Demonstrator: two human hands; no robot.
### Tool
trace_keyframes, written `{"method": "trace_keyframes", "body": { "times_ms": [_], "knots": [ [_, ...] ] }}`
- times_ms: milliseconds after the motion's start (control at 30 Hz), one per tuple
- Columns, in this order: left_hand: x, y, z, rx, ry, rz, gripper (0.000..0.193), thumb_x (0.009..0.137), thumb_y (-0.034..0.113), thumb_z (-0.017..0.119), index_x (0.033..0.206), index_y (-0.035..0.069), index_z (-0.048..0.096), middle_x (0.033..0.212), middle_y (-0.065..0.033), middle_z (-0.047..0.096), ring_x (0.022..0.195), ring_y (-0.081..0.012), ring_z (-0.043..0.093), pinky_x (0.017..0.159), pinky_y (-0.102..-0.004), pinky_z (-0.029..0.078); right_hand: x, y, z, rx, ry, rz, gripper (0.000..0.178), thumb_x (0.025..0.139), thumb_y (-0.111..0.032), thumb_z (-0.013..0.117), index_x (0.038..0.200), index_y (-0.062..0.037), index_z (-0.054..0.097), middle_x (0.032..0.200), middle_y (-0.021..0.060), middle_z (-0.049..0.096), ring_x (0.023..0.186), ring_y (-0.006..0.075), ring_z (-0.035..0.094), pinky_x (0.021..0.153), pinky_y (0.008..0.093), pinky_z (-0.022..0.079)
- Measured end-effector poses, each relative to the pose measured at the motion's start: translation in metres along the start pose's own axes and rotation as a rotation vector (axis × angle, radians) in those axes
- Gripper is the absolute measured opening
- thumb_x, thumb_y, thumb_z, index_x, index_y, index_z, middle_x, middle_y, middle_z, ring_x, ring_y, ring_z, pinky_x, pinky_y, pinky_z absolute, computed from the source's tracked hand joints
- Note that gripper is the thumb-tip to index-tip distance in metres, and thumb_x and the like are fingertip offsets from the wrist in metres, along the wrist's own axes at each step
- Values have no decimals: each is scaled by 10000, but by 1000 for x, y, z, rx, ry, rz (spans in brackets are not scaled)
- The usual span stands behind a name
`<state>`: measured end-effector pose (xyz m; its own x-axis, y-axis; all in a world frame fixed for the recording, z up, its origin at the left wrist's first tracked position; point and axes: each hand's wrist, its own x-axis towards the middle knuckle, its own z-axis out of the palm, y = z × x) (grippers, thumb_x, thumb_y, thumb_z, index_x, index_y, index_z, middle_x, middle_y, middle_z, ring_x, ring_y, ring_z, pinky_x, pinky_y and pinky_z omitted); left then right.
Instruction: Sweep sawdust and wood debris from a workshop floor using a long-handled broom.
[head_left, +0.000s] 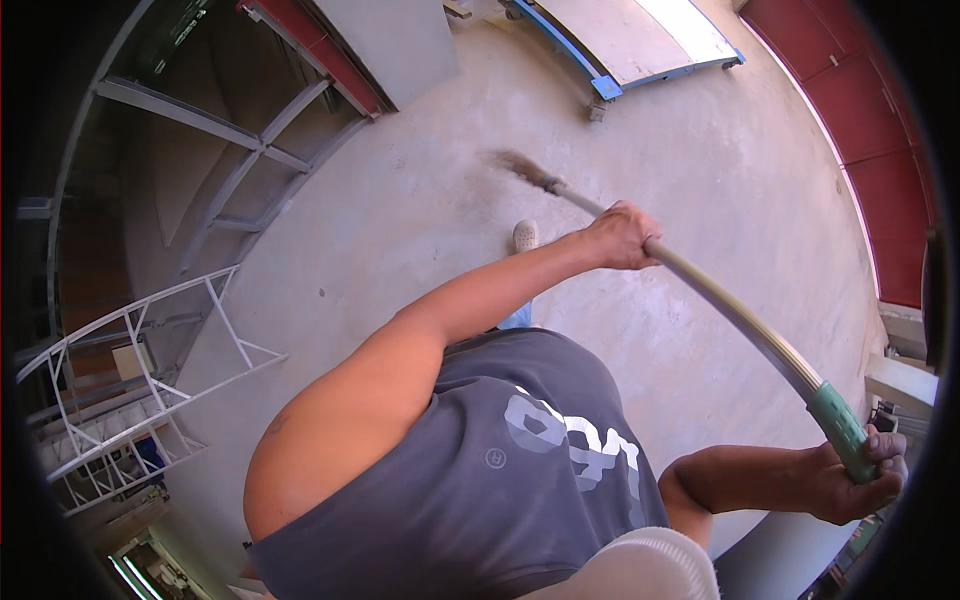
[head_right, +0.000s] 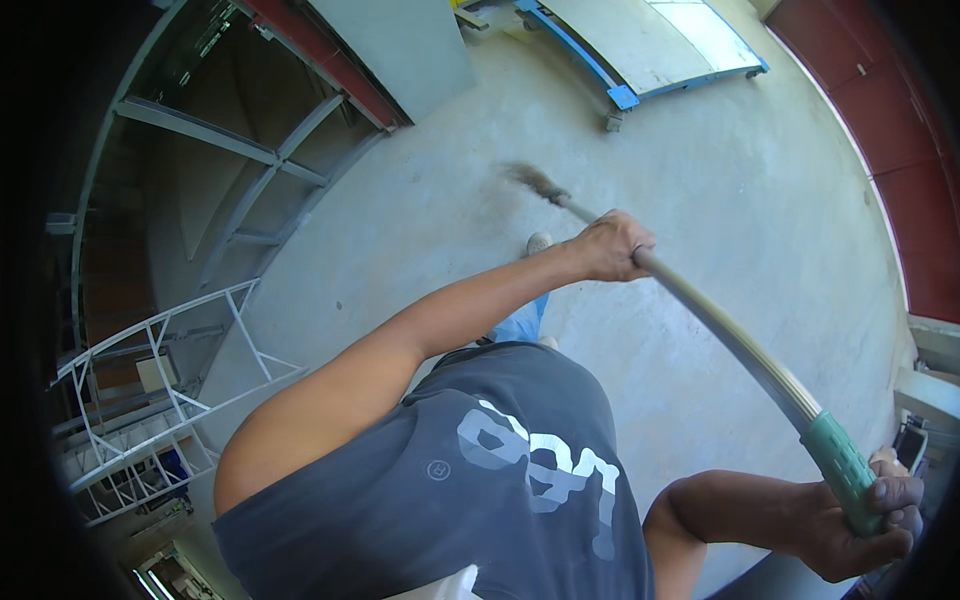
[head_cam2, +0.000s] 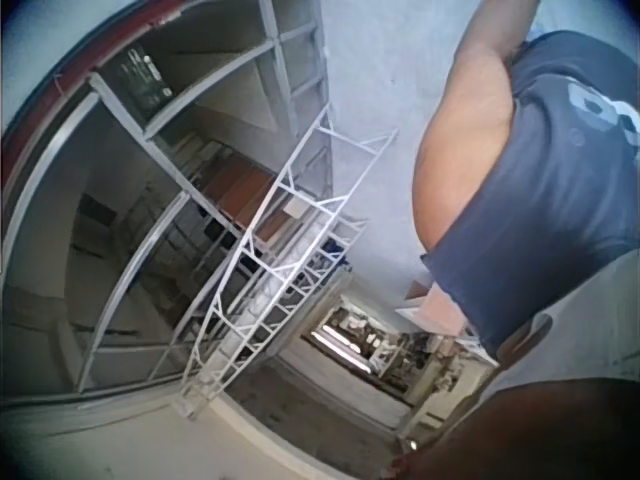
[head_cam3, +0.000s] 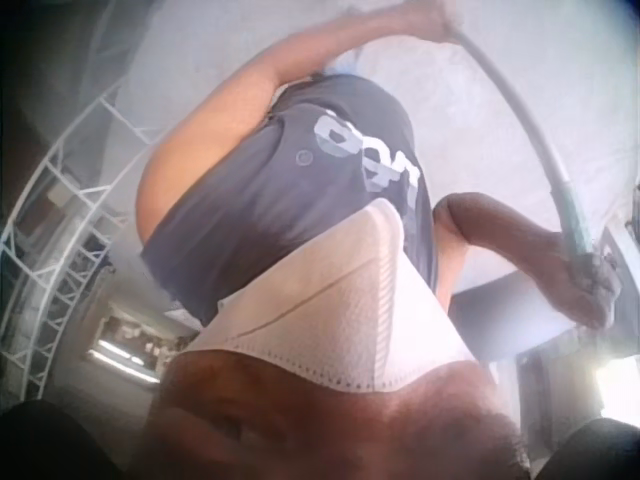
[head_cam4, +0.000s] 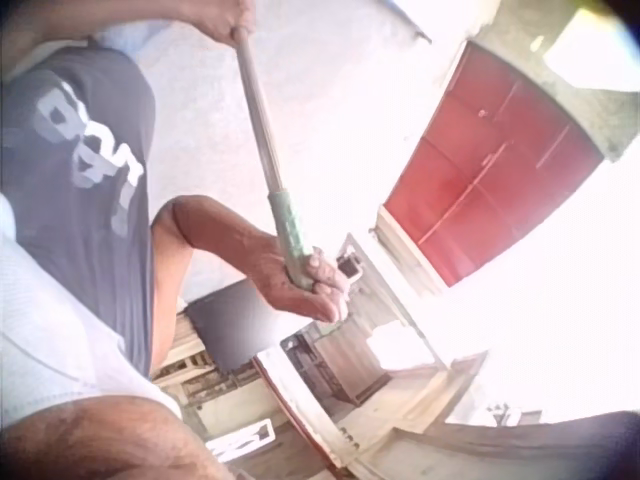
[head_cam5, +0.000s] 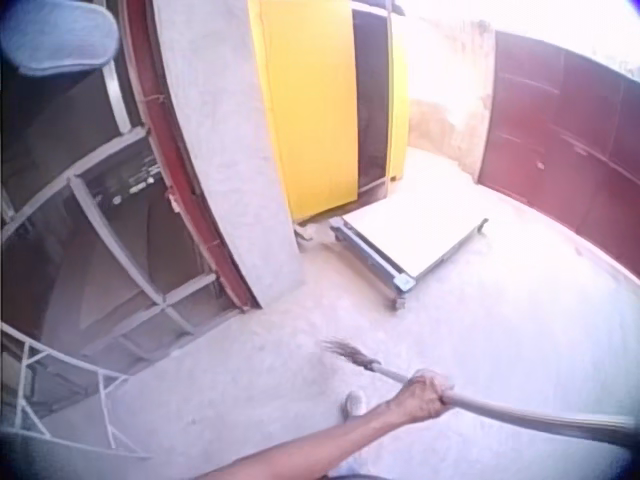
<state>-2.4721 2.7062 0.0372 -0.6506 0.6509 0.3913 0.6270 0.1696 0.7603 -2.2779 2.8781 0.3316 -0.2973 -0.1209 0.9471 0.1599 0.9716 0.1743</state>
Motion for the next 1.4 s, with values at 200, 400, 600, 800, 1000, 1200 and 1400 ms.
{"method": "trace_keyframes", "body": {
  "times_ms": [200, 400, 600, 800, 1000, 1200, 1400],
  "knots": [
    [125, -207, 40, 54, 219, -215, 285, 731, 355, 770, 784, 93, 670, 809, -140, 680, 826, -339, 663, 813, -441, 522, -40, -70, 178, 762, -320, 501, 148, 933, -64, 610, 800, -4, 635, 793, 95, 649, 727, 185, 612, 685, 327, 497],
    [44, -237, 32, -39, -349, -667, 401, 785, 495, 730, 849, 100, 703, 885, -132, 711, 866, -339, 686, 791, -436, 536, -49, -24, 317, 865, -713, 879, 229, 959, -180, 622, 781, -35, 624, 737, 70, 638, 726, 129, 566, 752, 301, 442],
    [128, -168, -71, -158, -399, -500, 344, 773, 436, 745, 745, 99, 686, 735, -138, 675, 742, -341, 662, 702, -417, 518, 29, 71, 368, 1296, -457, 959, 241, 985, -185, 558, 789, -47, 525, 727, 54, 494, 716, 155, 492, 699, 294, 405],
    [259, -185, -108, -75, 173, -117, 247, 667, 215, 782, 661, 73, 580, 635, -144, 610, 632, -356, 623, 598, -433, 491, 106, 104, 361, 1670, -222, 523, 315, 1000, -211, 498, 733, -64, 418, 751, 17, 392, 715, 146, 445, 674, 269, 416],
    [372, -331, -118, 159, 305, -89, 220, 739, 195, 766, 695, 77, 585, 727, -129, 631, 754, -339, 632, 689, -432, 495, 75, -13, 485, 1056, -222, 373, 152, 876, -31, 563, 744, -21, 489, 683, 87, 515, 575, 202, 510, 558, 327, 453],
    [316, -397, -78, 60, -103, -692, 287, 784, 349, 765, 791, 84, 654, 758, -123, 669, 771, -349, 655, 716, -447, 514, 58, 9, 640, 1303, -785, 524, 186, 927, -50, 595, 747, -16, 562, 718, 76, 575, 688, 136, 531, 623, 255, 399],
    [393, -321, -104, 79, -186, -451, 373, 766, 421, 782, 786, 67, 668, 692, -131, 638, 643, -350, 620, 633, -427, 493, 123, 126, 726, 1964, -540, 867, 307, 1020, -265, 496, 787, -64, 490, 701, 30, 383, 630, 86, 440, 560, 215, 399]
  ]
}}
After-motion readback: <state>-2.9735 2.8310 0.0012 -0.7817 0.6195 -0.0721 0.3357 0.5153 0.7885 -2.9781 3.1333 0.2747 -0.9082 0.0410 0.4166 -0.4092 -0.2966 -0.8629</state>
